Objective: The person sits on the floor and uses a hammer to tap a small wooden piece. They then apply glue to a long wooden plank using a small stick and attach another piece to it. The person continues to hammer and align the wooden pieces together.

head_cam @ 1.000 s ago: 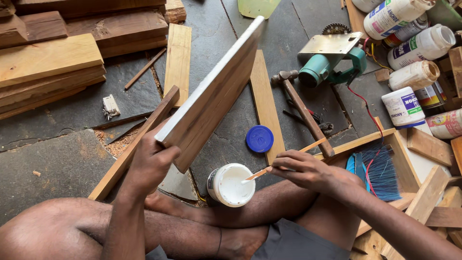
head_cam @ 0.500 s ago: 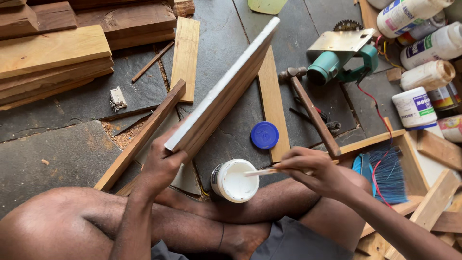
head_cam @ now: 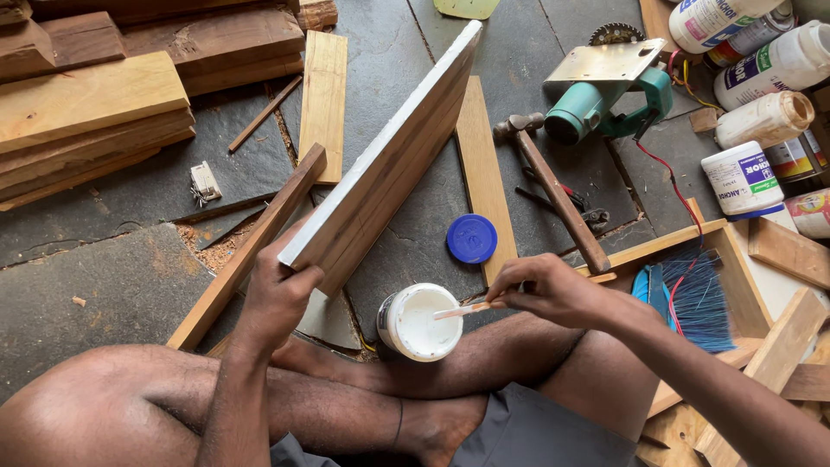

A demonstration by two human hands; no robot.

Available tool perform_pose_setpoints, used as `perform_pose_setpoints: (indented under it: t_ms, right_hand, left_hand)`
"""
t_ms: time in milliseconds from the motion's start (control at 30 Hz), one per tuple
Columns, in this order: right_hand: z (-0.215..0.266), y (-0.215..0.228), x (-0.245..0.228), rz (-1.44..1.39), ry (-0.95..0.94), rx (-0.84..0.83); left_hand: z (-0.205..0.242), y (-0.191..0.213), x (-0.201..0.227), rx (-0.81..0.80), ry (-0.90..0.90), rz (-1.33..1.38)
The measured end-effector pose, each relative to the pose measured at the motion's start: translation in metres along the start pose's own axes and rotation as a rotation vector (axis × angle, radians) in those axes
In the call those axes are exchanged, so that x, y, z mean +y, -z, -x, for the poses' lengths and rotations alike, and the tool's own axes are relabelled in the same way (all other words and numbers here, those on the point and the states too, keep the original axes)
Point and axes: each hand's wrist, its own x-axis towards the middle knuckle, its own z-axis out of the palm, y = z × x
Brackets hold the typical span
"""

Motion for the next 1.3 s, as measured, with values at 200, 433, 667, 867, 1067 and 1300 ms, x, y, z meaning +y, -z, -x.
perform_pose_setpoints:
  t_ms: [200, 433, 667, 867, 1067, 1300]
  right_hand:
    - [0.006, 0.013, -0.002, 0.170, -0.144, -0.031]
    - [0.019, 0.036, -0.005, 0.283, -0.138, -0.011]
    - [0.025, 0.017, 0.000, 0.293, 0.341, 0.220]
    - [0.002, -0.015, 0.015, 0.469, 0.710, 0.282]
    - [0.007, -0.002, 0.033, 0.561, 0.636, 0.282]
    - [0.021, 0.006, 0.038, 0.493, 0.511, 0.406]
  left_hand:
    - [0.001, -0.003, 0.000, 0.009, 0.017, -0.020]
    - [0.001, -0.003, -0.001, 0.009, 0.026, 0.021]
    - [0.000, -0.003, -0.001, 0.014, 0.076, -0.029]
    - [0.000, -0.003, -0.001, 0.010, 0.060, -0.023]
    - [0.001, -0.003, -0.001, 0.009, -0.010, -0.007]
    - [0.000, -0.004, -0.002, 0.005, 0.038, -0.019]
